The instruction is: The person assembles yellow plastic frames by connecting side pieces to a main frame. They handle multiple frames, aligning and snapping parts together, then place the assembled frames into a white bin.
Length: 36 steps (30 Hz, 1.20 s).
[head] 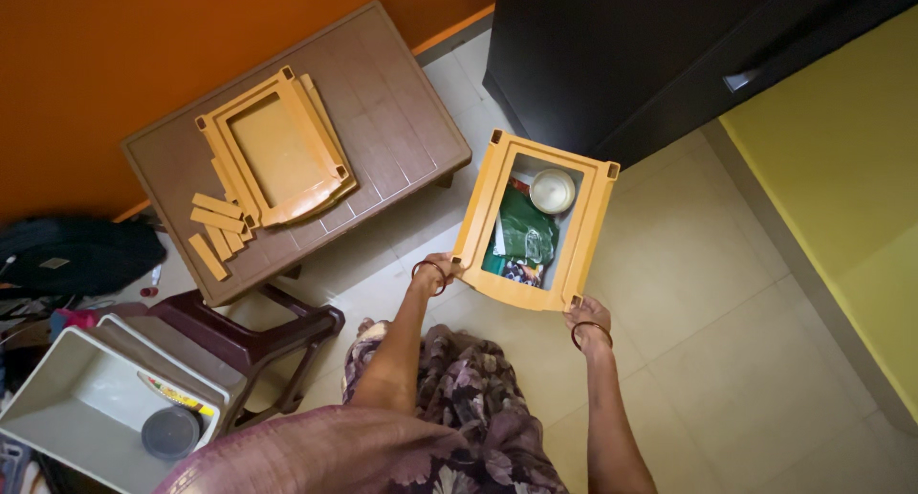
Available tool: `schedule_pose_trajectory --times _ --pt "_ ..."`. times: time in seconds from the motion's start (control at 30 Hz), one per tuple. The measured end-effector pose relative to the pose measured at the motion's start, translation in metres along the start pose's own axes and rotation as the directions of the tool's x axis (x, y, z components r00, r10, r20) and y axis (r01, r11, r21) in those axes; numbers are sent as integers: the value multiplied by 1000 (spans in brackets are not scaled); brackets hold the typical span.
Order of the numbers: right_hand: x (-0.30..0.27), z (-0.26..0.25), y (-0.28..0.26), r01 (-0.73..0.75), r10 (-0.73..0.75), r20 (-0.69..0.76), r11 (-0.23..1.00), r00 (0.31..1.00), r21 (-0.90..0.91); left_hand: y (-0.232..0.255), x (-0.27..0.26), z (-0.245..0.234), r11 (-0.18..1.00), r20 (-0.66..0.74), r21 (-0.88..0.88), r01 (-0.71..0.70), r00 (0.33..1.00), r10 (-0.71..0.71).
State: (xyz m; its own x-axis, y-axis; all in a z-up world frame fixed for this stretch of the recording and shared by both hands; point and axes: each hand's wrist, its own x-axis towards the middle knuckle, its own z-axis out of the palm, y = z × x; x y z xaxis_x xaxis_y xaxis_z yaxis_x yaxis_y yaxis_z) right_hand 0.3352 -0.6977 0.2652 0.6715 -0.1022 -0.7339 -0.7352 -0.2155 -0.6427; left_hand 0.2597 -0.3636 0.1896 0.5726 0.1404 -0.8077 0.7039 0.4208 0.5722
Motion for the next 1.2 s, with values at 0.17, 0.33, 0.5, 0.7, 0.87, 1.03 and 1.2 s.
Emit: schedule_pose_trajectory --times 0.17,0.33,0.5,0.7,0.87,1.03,1.2 --pt "2 0 9 31 -32 13 997 999 72 -2 3 5 999 18 -47 -11 1000 11" --pt "9 -1 5 9 -13 36 996 999 88 -3 6 10 992 -24 -123 5 1000 -8" --pt "12 -3 -2 18 -23 23 984 999 179 1 9 10 991 78 -131 30 997 -20" --pt "14 -1 -6 -2 1 7 993 1000 122 5 13 8 990 30 -126 63 998 -60" --pt "12 7 -1 -24 25 -31 999 999 26 -3 13 2 995 32 -92 40 999 -37" --pt "5 9 2 178 -402 -156 675 902 -716 -13 11 3 974 78 -192 -125 987 142" --pt "10 43 5 622 -865 -9 368 502 -692 -21 9 7 988 -84 -101 -121 990 112"
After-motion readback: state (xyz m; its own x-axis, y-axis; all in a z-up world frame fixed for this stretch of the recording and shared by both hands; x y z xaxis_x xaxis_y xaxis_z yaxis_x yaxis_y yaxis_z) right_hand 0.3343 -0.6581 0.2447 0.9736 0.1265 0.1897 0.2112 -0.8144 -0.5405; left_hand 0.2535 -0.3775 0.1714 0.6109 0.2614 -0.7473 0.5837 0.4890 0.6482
